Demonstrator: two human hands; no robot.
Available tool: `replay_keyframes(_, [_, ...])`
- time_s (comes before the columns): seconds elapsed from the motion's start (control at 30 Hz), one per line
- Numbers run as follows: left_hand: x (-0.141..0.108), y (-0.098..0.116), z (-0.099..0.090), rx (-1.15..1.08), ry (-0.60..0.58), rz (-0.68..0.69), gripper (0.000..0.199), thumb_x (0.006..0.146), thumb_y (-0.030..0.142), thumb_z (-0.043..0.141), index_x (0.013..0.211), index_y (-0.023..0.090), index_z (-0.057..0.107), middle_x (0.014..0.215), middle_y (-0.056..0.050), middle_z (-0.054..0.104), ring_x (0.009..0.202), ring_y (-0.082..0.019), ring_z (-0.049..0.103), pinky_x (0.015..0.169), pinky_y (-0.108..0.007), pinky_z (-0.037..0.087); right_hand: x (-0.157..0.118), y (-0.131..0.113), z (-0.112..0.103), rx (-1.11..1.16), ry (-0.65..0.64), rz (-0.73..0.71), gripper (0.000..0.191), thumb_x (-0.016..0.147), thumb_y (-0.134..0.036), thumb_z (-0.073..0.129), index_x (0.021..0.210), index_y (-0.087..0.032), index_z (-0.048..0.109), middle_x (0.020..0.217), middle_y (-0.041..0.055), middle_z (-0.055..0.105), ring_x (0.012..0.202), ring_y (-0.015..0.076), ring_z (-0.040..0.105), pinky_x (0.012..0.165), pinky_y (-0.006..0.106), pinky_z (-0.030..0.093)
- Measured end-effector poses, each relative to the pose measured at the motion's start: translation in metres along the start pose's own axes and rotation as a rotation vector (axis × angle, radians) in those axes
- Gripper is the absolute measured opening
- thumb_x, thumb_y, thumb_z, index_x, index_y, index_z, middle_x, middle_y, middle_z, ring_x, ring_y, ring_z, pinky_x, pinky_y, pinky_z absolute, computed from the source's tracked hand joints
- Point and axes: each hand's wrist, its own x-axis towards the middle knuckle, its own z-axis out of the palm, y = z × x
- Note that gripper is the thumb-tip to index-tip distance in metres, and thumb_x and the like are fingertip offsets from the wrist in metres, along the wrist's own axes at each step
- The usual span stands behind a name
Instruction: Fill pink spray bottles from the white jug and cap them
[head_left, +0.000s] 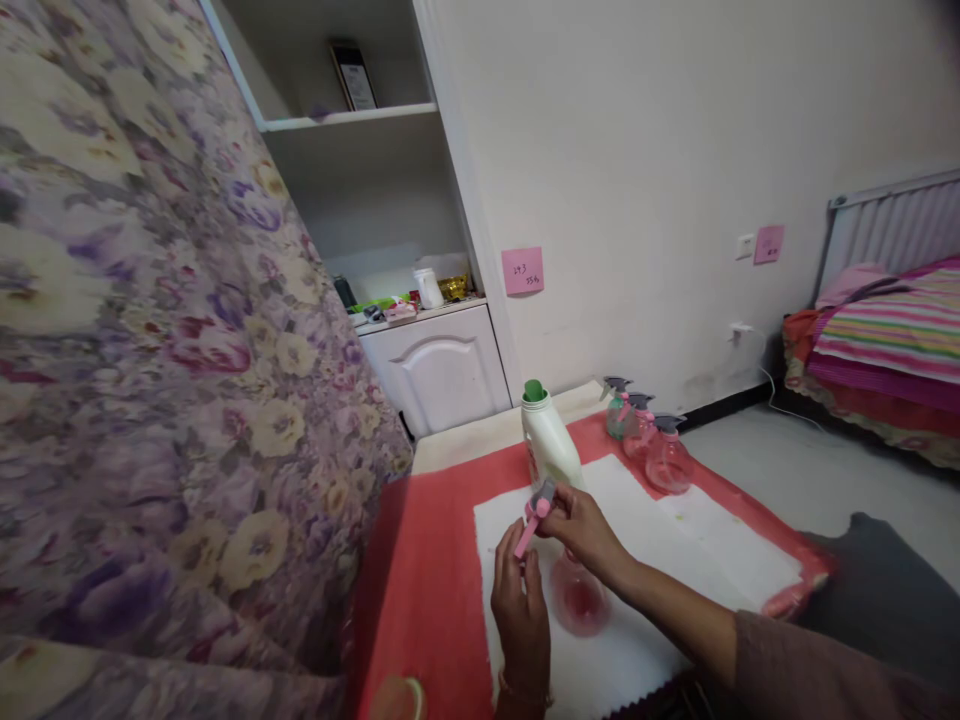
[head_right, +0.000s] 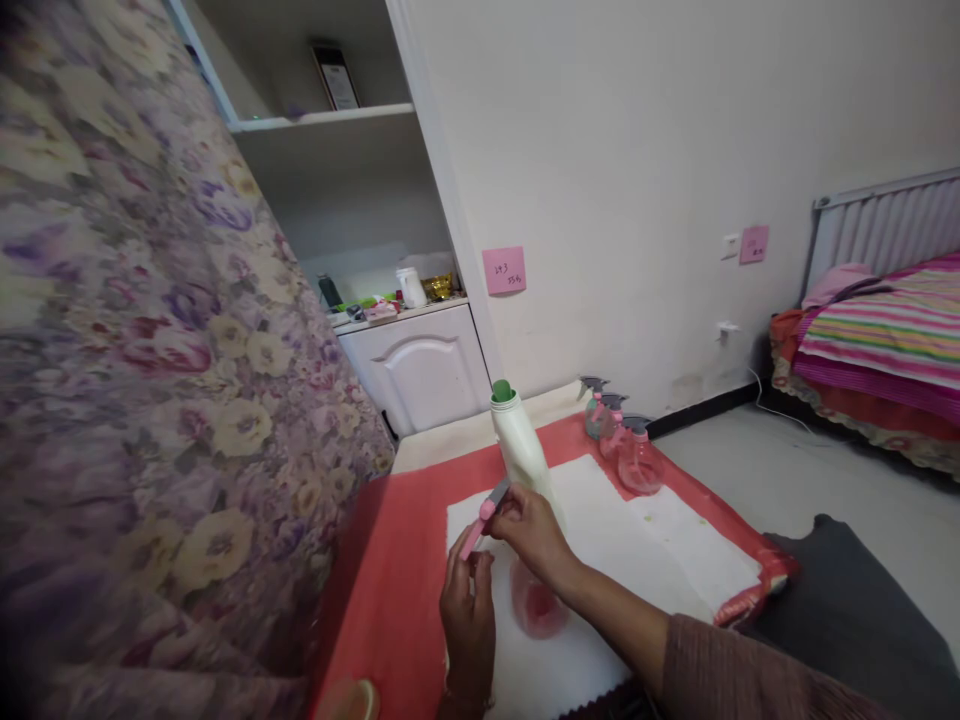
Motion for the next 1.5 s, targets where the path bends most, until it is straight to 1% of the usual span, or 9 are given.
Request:
replay_keyframes(0.1, [0.002,0.004,0.003,-0.030,-0.018,-0.015,0.037,0.094,0.032,0.044,0.125,0.019,0.060,0.127,-0.012,0.065,0.120,-0.024,0.060,0.100,-0.038,0.048,-0.004,0.002,0.009,-0.031,-0.036,-0.026,0.019,0.068,-0.030,0.074,0.076,-0.019,0.061,0.067,-0.0039,0.059,0.062,0.0132,0.053,0.058,0.025,0.044])
replay_keyframes(0.3, [0.001,0.004,-0.001,0.022,0.038,-0.112,0.037,0.091,0.039,0.047,0.109,0.016,0.069,0.106,-0.015,0.074,0.104,-0.028,0.068,0.092,-0.039,0.053,-0.009,0.007,0.019,-0.392,0.092,-0.121,0.017,0.068,-0.028,0.073,0.066,-0.020,0.059,0.067,-0.0046,0.051,0.064,0.0136,0.046,0.057,0.025,0.034])
replay_keyframes(0.63, [0.005,-0.004,-0.009,-0.027,0.024,-0.170,0.038,0.087,0.045,0.053,0.102,0.014,0.070,0.107,-0.016,0.073,0.105,-0.028,0.068,0.092,-0.040,0.053,-0.013,0.014,0.024,-0.568,0.128,-0.068,0.021,0.064,-0.024,0.074,0.069,-0.022,0.053,0.065,-0.0058,0.050,0.060,0.0136,0.044,0.055,0.026,0.030])
replay_keyframes(0.83, [0.009,-0.003,-0.015,-0.146,0.009,-0.206,0.045,0.085,0.045,0.059,0.118,0.015,0.064,0.116,-0.015,0.071,0.107,-0.024,0.067,0.091,-0.034,0.054,-0.012,0.005,0.006,-0.581,0.014,-0.070,0.026,0.067,-0.031,0.077,0.082,-0.021,0.058,0.077,-0.0027,0.057,0.062,0.0142,0.049,0.058,0.028,0.037])
replay_keyframes(1.0, [0.016,0.005,-0.023,-0.124,0.011,-0.201,0.047,0.081,0.047,0.064,0.117,0.016,0.066,0.099,-0.010,0.075,0.089,-0.021,0.070,0.078,-0.031,0.056,-0.010,-0.007,-0.009,-0.555,-0.069,-0.262,0.036,0.079,-0.025,0.068,0.114,-0.023,0.060,0.106,0.0040,0.058,0.069,0.0130,0.054,0.068,0.030,0.046])
replay_keyframes(1.1, [0.019,0.009,-0.026,-0.113,-0.043,-0.207,0.047,0.081,0.048,0.064,0.115,0.017,0.068,0.097,-0.009,0.075,0.087,-0.021,0.069,0.076,-0.029,0.056,-0.006,-0.008,-0.011,-0.536,-0.172,-0.357,0.037,0.082,-0.022,0.065,0.119,-0.025,0.061,0.115,0.0060,0.056,0.077,0.0138,0.057,0.072,0.030,0.048])
replay_keyframes(1.2, [0.020,0.009,-0.027,-0.074,-0.082,-0.195,0.046,0.081,0.049,0.062,0.114,0.016,0.068,0.093,-0.008,0.075,0.085,-0.020,0.069,0.074,-0.027,0.055,-0.003,-0.006,-0.010,-0.529,-0.194,-0.371,0.029,0.085,-0.021,0.062,0.114,-0.023,0.063,0.109,0.0057,0.059,0.078,0.0141,0.058,0.071,0.029,0.048])
replay_keyframes(1.37, [0.020,0.006,-0.033,0.191,-0.141,-0.138,0.045,0.085,0.049,0.056,0.112,0.016,0.069,0.065,-0.001,0.070,0.058,-0.016,0.063,0.058,-0.024,0.050,-0.002,-0.005,-0.007,-0.591,-0.151,-0.297,0.014,0.084,-0.018,0.062,0.098,-0.019,0.065,0.090,0.0017,0.060,0.069,0.0131,0.056,0.066,0.027,0.044])
replay_keyframes(1.5, [0.020,0.006,-0.037,0.386,-0.096,-0.045,0.042,0.088,0.047,0.052,0.115,0.018,0.067,0.074,-0.004,0.073,0.063,-0.017,0.066,0.059,-0.026,0.050,-0.003,-0.007,-0.003,-0.613,-0.116,-0.261,0.008,0.084,-0.022,0.064,0.091,-0.018,0.063,0.083,0.0000,0.060,0.064,0.0122,0.052,0.062,0.026,0.041])
